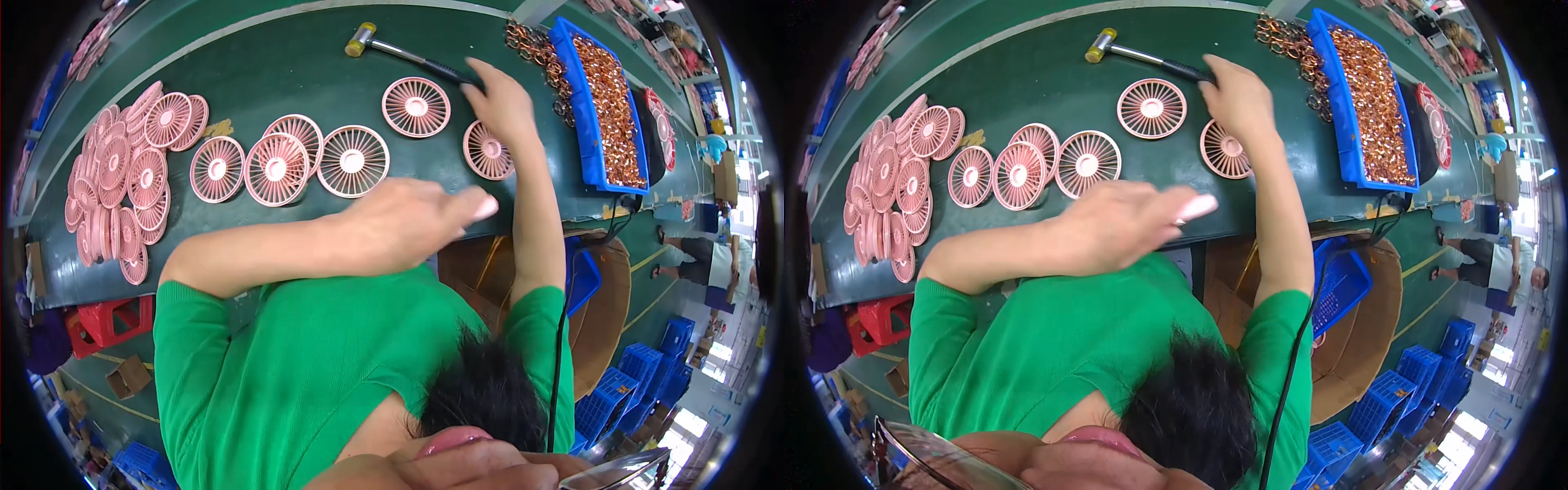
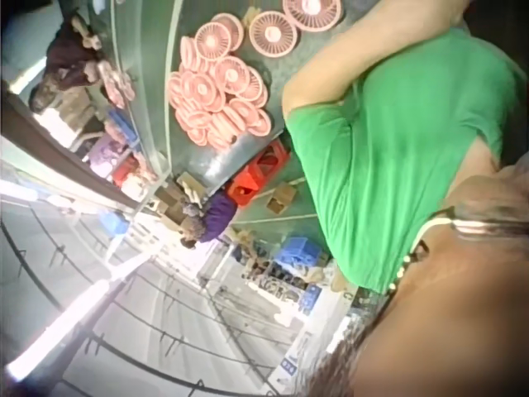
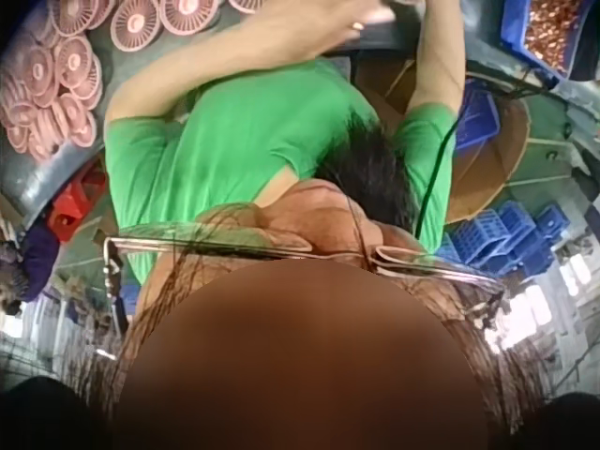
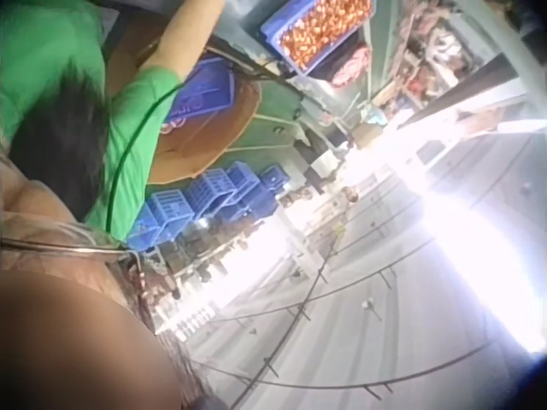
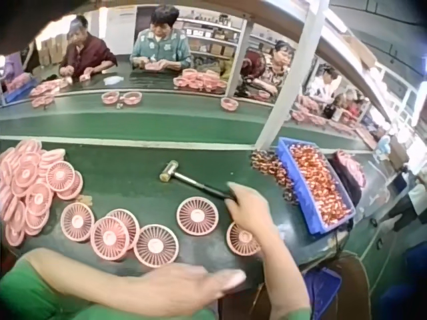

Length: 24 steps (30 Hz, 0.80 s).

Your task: The person assembles decorative rings onto pink fan covers by hand, using a hammer to secure the rings in place.

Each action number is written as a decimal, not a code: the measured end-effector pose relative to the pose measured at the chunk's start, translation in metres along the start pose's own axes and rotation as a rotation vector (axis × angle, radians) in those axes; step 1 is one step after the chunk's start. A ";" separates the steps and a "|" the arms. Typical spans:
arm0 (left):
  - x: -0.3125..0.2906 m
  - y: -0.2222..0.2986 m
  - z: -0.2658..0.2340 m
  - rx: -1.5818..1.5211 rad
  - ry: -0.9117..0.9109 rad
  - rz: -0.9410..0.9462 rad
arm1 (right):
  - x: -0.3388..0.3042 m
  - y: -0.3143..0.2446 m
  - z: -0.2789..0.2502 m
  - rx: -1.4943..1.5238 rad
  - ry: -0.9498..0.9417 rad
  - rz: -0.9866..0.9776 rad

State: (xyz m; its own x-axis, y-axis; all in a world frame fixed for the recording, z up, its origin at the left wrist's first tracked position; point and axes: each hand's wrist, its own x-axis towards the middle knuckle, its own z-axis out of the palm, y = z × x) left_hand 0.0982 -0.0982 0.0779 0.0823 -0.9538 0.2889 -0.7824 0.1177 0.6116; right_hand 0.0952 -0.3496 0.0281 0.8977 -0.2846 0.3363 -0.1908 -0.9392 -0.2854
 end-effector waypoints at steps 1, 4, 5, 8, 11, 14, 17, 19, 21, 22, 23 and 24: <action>0.013 0.002 0.006 0.005 -0.009 0.116 | 0.008 0.009 0.010 -0.032 -0.063 -0.050; 0.042 0.004 0.039 0.132 -0.007 0.425 | 0.017 0.018 0.011 -0.003 -0.049 -0.140; 0.050 0.003 0.046 0.241 -0.068 0.500 | 0.014 0.019 0.004 -0.012 -0.012 -0.131; 0.081 -0.006 0.077 0.315 -0.055 0.677 | -0.015 0.026 -0.027 -0.046 0.182 0.091; 0.117 -0.019 0.103 0.156 0.037 0.890 | -0.062 0.067 -0.061 0.206 0.378 0.328; 0.140 -0.033 0.123 0.180 -0.050 0.806 | -0.103 0.058 -0.095 0.599 0.462 0.545; 0.167 -0.048 0.119 0.392 -0.055 0.670 | -0.143 0.054 -0.101 0.572 0.521 0.523; 0.176 -0.076 0.118 0.137 0.246 0.698 | -0.165 0.046 -0.095 0.765 0.445 0.607; 0.168 -0.099 0.109 0.295 0.097 0.419 | -0.180 0.028 -0.093 0.901 0.301 0.742; 0.162 -0.103 0.101 0.058 -0.056 0.097 | -0.190 0.029 -0.092 0.893 0.211 0.755; 0.155 -0.104 0.092 0.174 -0.055 0.098 | -0.197 0.028 -0.092 0.881 0.122 0.763; 0.155 -0.096 0.082 0.286 -0.059 0.105 | -0.205 0.029 -0.090 0.872 0.079 0.760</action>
State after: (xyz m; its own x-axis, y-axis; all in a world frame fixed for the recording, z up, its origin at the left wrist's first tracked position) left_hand 0.1352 -0.2798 0.0038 -0.0378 -0.9558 0.2917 -0.9273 0.1424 0.3462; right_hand -0.1297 -0.3363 0.0317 0.6359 -0.7588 -0.1408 -0.3042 -0.0787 -0.9493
